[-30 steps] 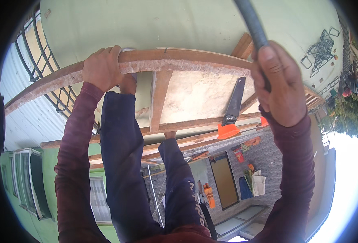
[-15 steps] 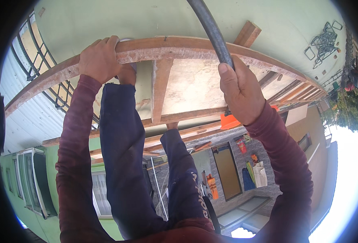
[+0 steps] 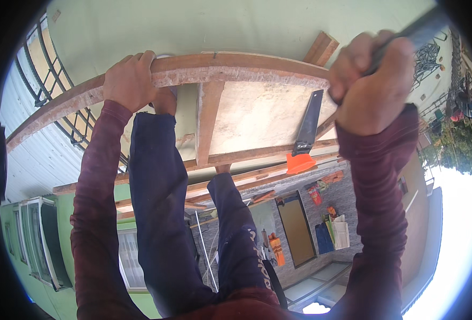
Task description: The person assembles a wooden roof frame on a rooftop. They use a hand saw to cut wooden planks, then hammer nails to secure the pieces together. The person moves along the structure to attach multiple planks.
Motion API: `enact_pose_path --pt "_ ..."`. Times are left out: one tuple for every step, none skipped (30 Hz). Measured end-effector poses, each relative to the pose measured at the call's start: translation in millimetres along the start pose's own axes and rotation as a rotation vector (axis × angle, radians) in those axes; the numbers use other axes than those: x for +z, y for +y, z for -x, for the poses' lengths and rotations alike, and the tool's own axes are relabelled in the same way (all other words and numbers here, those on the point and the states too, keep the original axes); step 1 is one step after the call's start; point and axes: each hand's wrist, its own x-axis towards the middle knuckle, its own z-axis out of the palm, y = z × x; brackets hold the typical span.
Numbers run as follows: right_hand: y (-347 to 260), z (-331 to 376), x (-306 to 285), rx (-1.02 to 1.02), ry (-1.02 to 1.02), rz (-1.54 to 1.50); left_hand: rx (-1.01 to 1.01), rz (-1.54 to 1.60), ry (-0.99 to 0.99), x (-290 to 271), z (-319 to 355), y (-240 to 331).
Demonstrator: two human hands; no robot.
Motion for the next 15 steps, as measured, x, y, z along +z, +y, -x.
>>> enact_pose_path --pt "24 19 -41 0.119 0.08 0.348 0.01 -0.007 -0.006 1 -3 -3" --pt "48 42 -82 0.262 0.124 0.683 0.027 -0.023 -0.021 0 -5 -6" --pt "67 77 -36 0.536 -0.479 1.084 0.012 -0.02 -0.062 -2 -8 -6" --pt "70 75 -26 0.522 -0.404 1.032 0.012 -0.031 -0.044 -3 -9 -6" --pt "69 67 -15 0.508 -0.331 0.973 0.011 -0.048 -0.031 -5 -11 -9" --pt "55 67 -10 0.509 -0.256 0.932 0.017 -0.042 -0.02 -6 -4 -2" --pt "50 70 -11 0.515 -0.255 0.935 0.01 -0.022 -0.045 -6 4 4" --pt "47 68 -11 0.518 -0.239 0.936 -0.002 -0.015 -0.049 -8 1 0" --pt "51 66 -15 0.526 -0.297 0.98 -0.014 -0.008 -0.054 -10 -2 -3" --pt "57 65 -21 0.534 -0.354 1.024 -0.004 -0.002 -0.046 -10 -4 -3" --pt "63 62 -25 0.462 -0.465 1.097 0.005 0.003 -0.041 -7 -4 -3" --pt "53 58 -30 0.573 -0.406 0.983 0.014 0.008 -0.036 -5 -3 -4" --pt "34 51 -33 0.68 -0.348 0.865 0.02 -0.004 -0.026 -5 -3 -4" --pt "14 36 -27 0.775 -0.293 0.74 0.022 -0.022 -0.014 -3 -6 -5" --pt "-12 24 -15 0.626 -0.171 0.591 0.009 -0.031 -0.012 2 -5 -5"
